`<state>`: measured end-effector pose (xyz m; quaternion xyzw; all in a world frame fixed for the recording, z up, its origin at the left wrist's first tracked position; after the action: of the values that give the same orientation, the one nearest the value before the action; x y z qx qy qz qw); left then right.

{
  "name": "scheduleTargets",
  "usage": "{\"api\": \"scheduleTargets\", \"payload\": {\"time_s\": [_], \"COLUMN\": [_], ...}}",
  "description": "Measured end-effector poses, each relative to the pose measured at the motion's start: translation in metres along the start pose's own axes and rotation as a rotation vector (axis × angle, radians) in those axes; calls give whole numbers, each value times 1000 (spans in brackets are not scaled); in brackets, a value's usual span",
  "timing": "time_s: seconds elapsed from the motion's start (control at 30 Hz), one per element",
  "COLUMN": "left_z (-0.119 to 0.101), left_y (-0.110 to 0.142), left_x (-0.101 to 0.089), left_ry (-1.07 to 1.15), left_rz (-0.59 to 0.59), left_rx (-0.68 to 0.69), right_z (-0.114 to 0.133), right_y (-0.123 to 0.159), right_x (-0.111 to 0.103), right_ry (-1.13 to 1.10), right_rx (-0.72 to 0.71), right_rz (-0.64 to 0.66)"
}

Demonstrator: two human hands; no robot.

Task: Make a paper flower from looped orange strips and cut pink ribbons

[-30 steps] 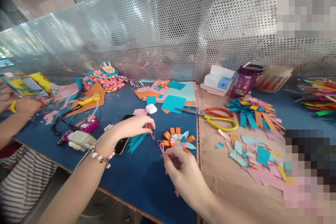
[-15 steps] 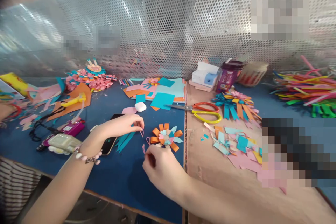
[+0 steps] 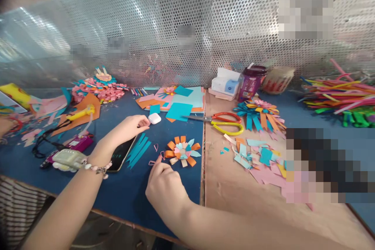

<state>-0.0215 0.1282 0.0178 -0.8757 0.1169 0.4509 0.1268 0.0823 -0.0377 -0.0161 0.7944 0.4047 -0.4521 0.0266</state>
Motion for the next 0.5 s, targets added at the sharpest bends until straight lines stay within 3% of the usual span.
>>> {"api": "scheduleTargets", "payload": {"time_s": [0.13,0.27,0.4,0.5], "left_z": [8,2,-3,-3], "left_y": [-3,-1,1,1], "left_x": [0,4,8,12], "left_ry": [-100,-141,-199,-229], "left_rz": [-38,-19,2,28], "left_rx": [-1,1,0,13], "right_z": [-6,-58,-144,-174], "right_y": [0,-30,-81,-111], "right_x": [-9,-10,56,113], "right_ry": [-21,-143,-275,-305], "right_rx": [21,5,160,206], "right_rz": [-29,-55,188,301]}}
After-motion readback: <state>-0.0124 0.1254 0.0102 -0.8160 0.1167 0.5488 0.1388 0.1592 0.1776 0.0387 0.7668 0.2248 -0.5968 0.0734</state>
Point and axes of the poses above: each hand's wrist, its own y-axis away from the middle knuckle, its own x-axis out of the palm, z = x × y, the point moved 9 cm from there along -y, towards the middle knuckle, and after that the axes turned 15 degrees about y, right-handed, at the moved point
